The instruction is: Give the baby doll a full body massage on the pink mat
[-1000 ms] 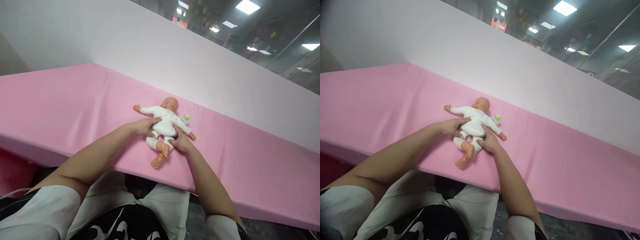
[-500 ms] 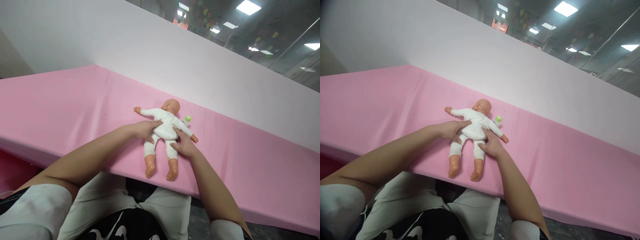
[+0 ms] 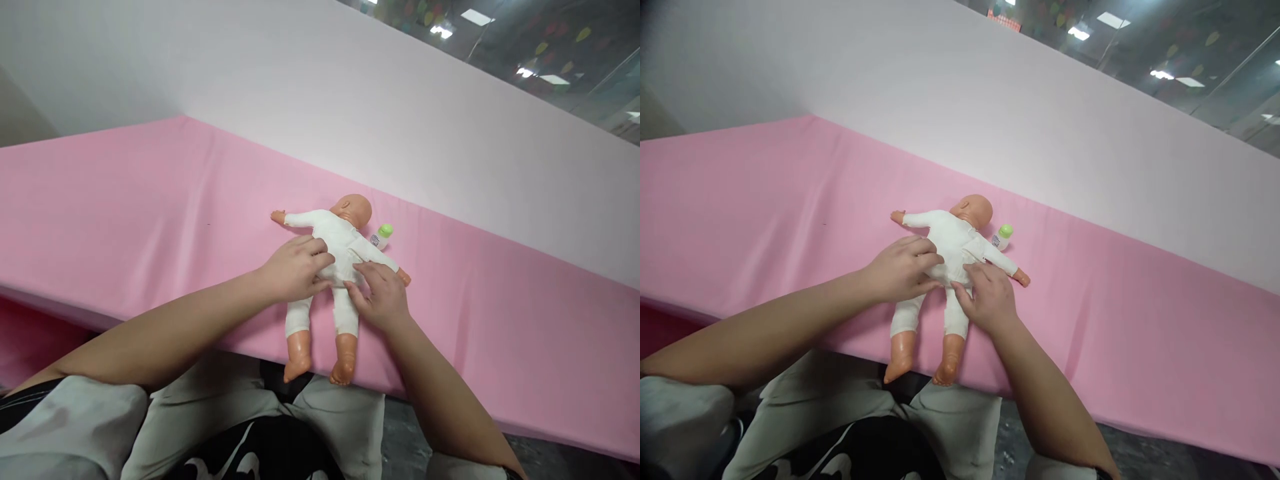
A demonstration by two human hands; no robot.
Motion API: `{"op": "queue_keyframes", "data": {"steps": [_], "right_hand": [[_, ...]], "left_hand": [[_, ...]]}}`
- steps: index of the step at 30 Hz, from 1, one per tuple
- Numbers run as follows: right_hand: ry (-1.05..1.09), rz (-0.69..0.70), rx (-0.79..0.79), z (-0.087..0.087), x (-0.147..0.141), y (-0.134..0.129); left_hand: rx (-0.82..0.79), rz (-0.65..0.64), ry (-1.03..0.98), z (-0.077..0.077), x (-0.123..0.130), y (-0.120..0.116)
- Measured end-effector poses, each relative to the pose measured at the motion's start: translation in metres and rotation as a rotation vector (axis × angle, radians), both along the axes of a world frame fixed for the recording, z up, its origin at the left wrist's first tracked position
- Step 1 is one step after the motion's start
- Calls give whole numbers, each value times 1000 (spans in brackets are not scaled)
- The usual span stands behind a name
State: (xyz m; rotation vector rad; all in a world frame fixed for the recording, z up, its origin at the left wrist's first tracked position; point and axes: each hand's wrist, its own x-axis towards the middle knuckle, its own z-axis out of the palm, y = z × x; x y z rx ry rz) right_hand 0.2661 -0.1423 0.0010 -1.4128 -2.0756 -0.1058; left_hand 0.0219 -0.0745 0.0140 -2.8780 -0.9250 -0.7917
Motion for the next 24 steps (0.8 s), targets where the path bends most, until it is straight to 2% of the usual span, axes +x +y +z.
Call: {"op": "queue_keyframes", "data": {"steps": [3, 6, 11, 16, 21, 24], "right_hand": [[-69, 113, -94, -3, -9, 0], [-120, 150, -193, -3, -13, 2], [-39, 208, -154, -3, -7, 2], [77, 112, -12, -7, -5, 5], [-24, 132, -198, -8, -7, 10], [10, 177, -198, -7, -7, 9]], "left_hand": [[-3, -101, 111, -7, 9, -4], [-59, -111, 177, -10, 13, -2], [-123, -99, 112, -6, 11, -1], [-3, -109, -30, -6, 10, -1], [-93, -95, 74, -10, 15, 5], [-157, -80, 57, -12, 15, 7]]}}
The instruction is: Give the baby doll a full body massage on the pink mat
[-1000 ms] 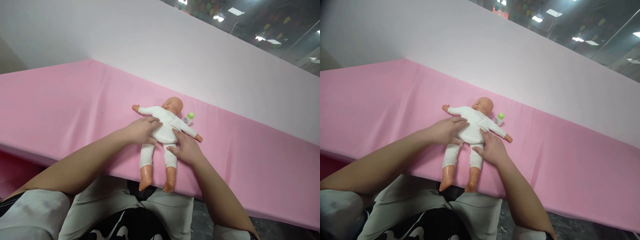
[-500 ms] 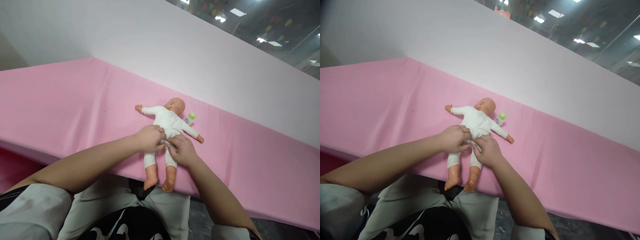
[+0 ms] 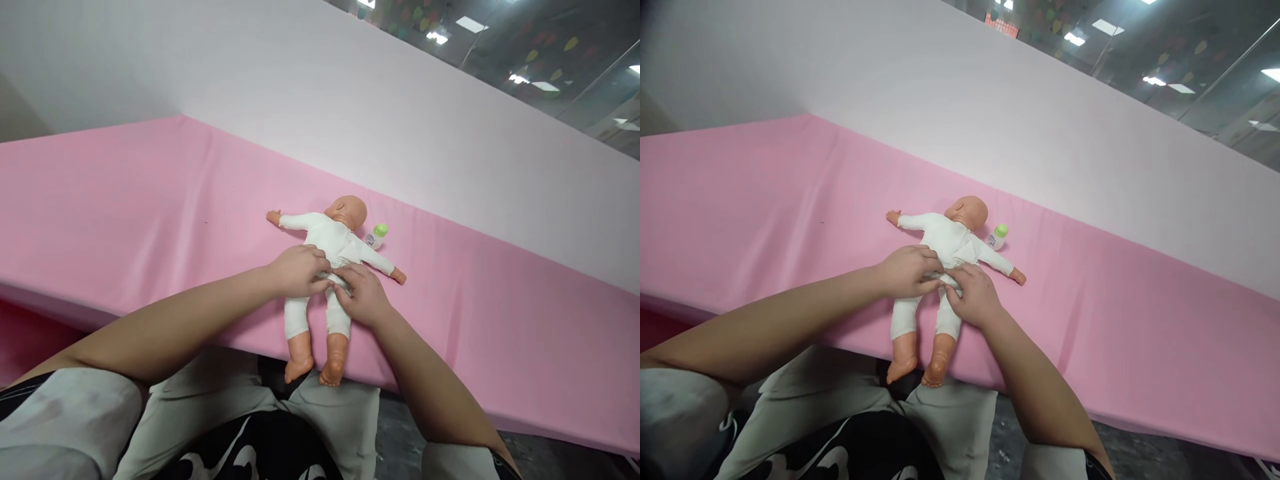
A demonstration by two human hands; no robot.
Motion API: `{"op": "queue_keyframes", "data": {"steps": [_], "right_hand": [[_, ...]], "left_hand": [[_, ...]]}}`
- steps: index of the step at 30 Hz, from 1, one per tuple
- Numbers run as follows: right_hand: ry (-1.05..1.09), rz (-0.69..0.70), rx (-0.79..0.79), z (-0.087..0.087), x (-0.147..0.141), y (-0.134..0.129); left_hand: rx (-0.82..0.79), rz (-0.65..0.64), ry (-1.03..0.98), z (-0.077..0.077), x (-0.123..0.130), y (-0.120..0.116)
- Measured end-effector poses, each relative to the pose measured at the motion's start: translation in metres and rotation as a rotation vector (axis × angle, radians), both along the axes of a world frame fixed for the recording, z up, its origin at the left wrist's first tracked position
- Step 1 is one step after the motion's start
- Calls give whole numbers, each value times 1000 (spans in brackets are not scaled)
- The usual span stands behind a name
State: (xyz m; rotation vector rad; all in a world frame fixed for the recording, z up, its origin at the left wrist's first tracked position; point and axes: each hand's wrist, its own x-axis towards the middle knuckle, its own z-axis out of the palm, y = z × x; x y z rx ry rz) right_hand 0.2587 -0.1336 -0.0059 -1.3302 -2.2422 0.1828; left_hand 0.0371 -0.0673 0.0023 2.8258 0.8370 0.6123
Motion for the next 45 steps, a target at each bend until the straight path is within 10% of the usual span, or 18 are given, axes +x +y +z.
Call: {"op": "queue_keyframes", "data": {"steps": [9, 21, 32, 45], "right_hand": [[116, -116, 159, -5, 2, 1], [78, 10, 67, -6, 1, 2], [44, -51, 63, -7, 4, 6], [96, -25, 205, -15, 10, 13]], "left_hand": [[189, 10, -199, -2, -1, -3], [-81, -25, -81, 6, -6, 0], [39, -102, -64, -1, -6, 4], [-32, 162, -2, 3, -1, -3]]}}
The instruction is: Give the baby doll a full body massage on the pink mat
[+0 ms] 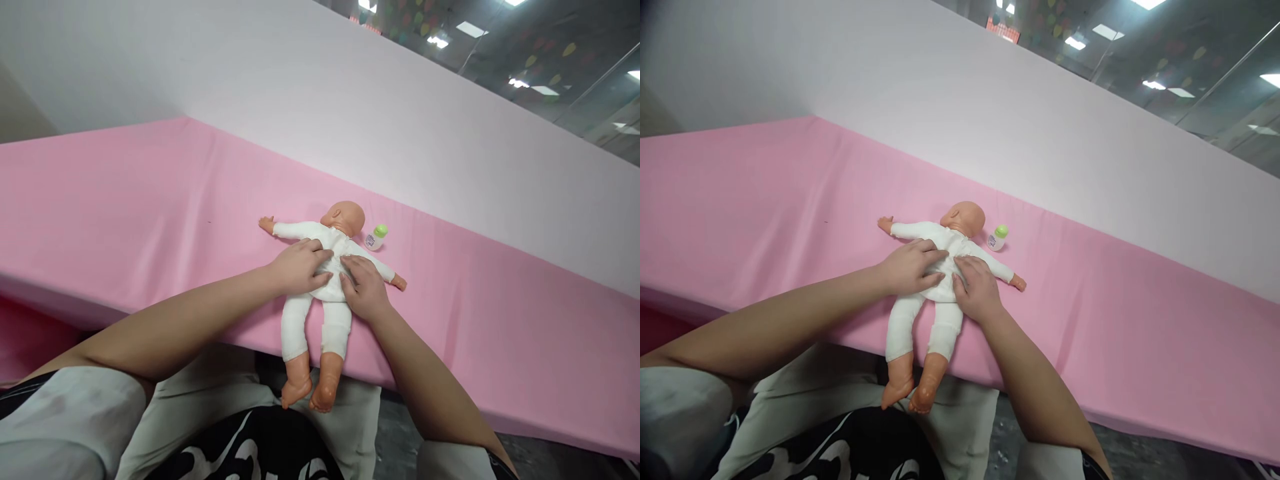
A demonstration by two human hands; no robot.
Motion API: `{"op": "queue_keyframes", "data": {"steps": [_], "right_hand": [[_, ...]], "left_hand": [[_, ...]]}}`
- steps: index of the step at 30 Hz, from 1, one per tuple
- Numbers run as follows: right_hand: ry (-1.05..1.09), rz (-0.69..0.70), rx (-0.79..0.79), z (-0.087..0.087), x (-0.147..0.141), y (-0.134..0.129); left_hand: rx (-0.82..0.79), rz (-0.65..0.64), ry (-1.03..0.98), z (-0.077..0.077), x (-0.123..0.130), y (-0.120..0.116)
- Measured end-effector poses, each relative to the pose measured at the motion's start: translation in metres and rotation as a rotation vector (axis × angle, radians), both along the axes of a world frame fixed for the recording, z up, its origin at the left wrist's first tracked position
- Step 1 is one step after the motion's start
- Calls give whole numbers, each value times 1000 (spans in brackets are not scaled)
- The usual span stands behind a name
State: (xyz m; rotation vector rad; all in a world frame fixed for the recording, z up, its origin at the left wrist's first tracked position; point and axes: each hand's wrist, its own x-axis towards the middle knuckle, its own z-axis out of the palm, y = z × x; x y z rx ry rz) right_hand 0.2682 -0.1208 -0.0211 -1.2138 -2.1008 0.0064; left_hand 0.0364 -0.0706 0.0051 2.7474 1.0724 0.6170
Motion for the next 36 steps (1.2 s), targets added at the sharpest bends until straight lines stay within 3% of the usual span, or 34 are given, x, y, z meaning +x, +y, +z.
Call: {"op": "queue_keyframes", "data": {"steps": [8, 11, 15, 22, 28, 33, 36], "right_hand": [[8, 13, -51, 3, 1, -1], [40, -4, -40, 4, 1, 1], [40, -14, -130, 2, 1, 5], [31, 36, -236, -1, 5, 9], [76, 126, -204, 5, 8, 6], [91, 16, -83, 0, 5, 12], [26, -13, -120, -4, 3, 15]], "left_hand": [[-170, 79, -200, 2, -2, 9], [-24, 44, -258, -1, -1, 12], [198, -113, -199, -4, 4, 13], [63, -82, 31, 4, 5, 13], [-49, -77, -81, 10, 1, 13], [120, -112, -122, -1, 5, 15], [158, -93, -62, -6, 7, 15]]}}
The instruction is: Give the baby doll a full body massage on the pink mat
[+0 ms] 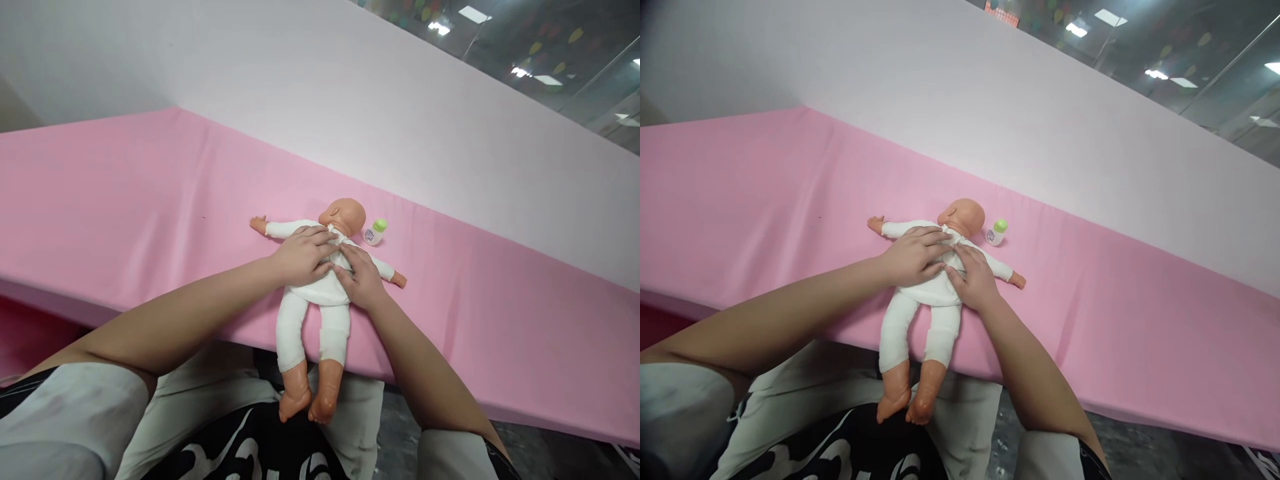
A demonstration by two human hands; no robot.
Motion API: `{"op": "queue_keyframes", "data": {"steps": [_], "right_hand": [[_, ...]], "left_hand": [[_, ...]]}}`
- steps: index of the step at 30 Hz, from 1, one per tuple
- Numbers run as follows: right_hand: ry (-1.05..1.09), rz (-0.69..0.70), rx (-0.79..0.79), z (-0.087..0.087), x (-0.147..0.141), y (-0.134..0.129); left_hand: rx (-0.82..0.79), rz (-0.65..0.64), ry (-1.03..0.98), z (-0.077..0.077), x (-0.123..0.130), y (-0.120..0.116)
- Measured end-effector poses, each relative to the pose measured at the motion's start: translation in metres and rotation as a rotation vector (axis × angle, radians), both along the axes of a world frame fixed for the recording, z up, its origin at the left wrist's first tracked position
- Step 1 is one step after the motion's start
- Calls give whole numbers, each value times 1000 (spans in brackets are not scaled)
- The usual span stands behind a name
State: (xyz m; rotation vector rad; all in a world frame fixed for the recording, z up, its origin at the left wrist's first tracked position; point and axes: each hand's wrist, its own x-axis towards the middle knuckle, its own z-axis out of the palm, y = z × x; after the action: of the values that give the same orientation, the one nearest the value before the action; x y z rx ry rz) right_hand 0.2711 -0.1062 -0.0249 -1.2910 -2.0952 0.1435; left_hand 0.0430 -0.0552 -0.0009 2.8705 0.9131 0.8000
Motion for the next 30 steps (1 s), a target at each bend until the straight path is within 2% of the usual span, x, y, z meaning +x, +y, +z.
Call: {"op": "queue_keyframes", "data": {"steps": [5, 11, 17, 23, 25, 27, 30], "right_hand": [[-50, 1, -129, -1, -1, 0], [-41, 4, -113, -4, 2, 0], [-49, 7, -229, -4, 6, 6], [11, 17, -215, -3, 10, 9], [65, 2, -168, -4, 11, 8], [104, -41, -98, -4, 12, 7], [130, -133, -18, -4, 11, 5]], "left_hand": [[-81, 57, 98, 3, 1, 0], [-72, 70, 68, -3, -1, 0], [-220, 106, 101, -11, -2, 10], [-245, 108, 3, -10, -3, 12], [-204, 165, -99, -6, -6, 11], [-148, 275, -159, 1, -12, 11], [-195, 453, -43, 10, -24, 16]]}}
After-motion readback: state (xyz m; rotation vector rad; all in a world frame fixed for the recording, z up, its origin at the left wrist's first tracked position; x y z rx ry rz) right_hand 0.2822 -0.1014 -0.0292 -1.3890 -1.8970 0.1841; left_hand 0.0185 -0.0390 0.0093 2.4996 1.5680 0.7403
